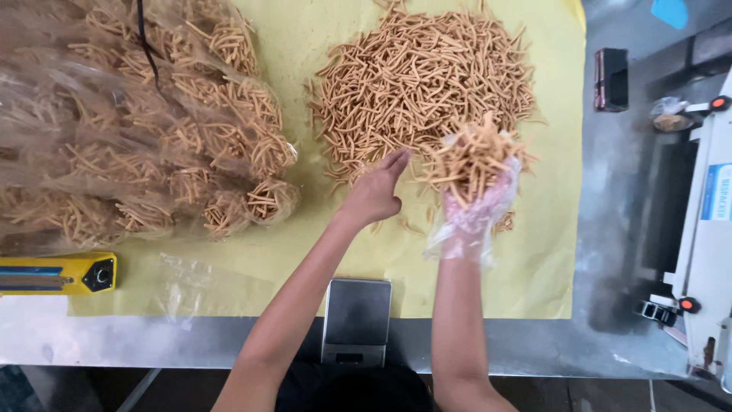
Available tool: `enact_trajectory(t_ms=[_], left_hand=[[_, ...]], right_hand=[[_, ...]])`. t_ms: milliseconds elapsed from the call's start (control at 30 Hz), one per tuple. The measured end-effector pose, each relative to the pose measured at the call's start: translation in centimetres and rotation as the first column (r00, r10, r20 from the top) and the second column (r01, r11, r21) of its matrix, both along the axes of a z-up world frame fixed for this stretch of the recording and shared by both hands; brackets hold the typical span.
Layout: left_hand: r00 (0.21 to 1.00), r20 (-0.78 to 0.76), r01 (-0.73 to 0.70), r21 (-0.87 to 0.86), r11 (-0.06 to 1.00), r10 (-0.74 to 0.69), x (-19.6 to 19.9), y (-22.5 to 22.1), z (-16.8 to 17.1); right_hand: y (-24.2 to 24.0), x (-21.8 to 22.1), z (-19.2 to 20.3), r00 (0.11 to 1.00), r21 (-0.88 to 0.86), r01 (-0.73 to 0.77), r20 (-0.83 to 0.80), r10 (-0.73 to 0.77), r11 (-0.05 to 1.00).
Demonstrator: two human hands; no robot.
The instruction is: The person scoops thin, stick-like snacks from a bulk pile on a yellow mat into small clear plastic bags. They place each filled bag onto a digital scale to verify the weight, then move the bag aside to a stack of completed packages. The process is repeated continuously throughout the clip.
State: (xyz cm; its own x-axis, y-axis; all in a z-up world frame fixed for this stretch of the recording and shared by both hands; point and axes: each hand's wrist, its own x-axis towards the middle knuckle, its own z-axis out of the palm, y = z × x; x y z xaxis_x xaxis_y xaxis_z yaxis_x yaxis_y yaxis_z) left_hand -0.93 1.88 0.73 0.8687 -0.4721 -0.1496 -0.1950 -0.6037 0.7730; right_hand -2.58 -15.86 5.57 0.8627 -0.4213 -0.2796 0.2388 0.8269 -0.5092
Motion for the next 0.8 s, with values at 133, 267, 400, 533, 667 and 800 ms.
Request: enact_trajectory(t_ms=[133,267,400,533,667,800], left_hand=[[0.997,0.05,-0.056,-0.128,0.99,0.062,0.3,-0.7,-1.8],[0.99,0.068,-0.106,-0.207,0.972,0.123,-0.2,-0.6,-1.5],[0.98,0.108,-0.133,-0.262,0.956,0.166,-2.1,1.2,1.1],[0.928,0.138,-0.295,-0.297,0.908,0.347,-6.3,2.1,2.7],[0.889,-0.028,-0.454,-0.201,0.868,0.458,-7.4,1.6,0.2],[0.89,0.151,-0.363,-0.336,0.869,0.43,-7.3,1.6,-0.9]], right_hand=[[3.1,-2.1,-0.1,0.99,-0.353,0.029,-0.117,-0.075,0.935],[3.0,0.5,-1.7,0.997,-0.241,0.076,0.014,-0.074,0.967],[-0.3,4.3,-2.3,0.999,-0.443,0.032,-0.012,-0.041,0.896],[-3.8,11.1,-5.8,0.952,-0.207,-0.125,-0.301,0.058,0.97],[-5.4,9.4,-10.1,0.724,-0.394,-0.507,-0.678,0.13,0.767],[-8.6,5.8,-14.9,0.698,-0.392,-0.56,-0.698,0.16,0.73]])
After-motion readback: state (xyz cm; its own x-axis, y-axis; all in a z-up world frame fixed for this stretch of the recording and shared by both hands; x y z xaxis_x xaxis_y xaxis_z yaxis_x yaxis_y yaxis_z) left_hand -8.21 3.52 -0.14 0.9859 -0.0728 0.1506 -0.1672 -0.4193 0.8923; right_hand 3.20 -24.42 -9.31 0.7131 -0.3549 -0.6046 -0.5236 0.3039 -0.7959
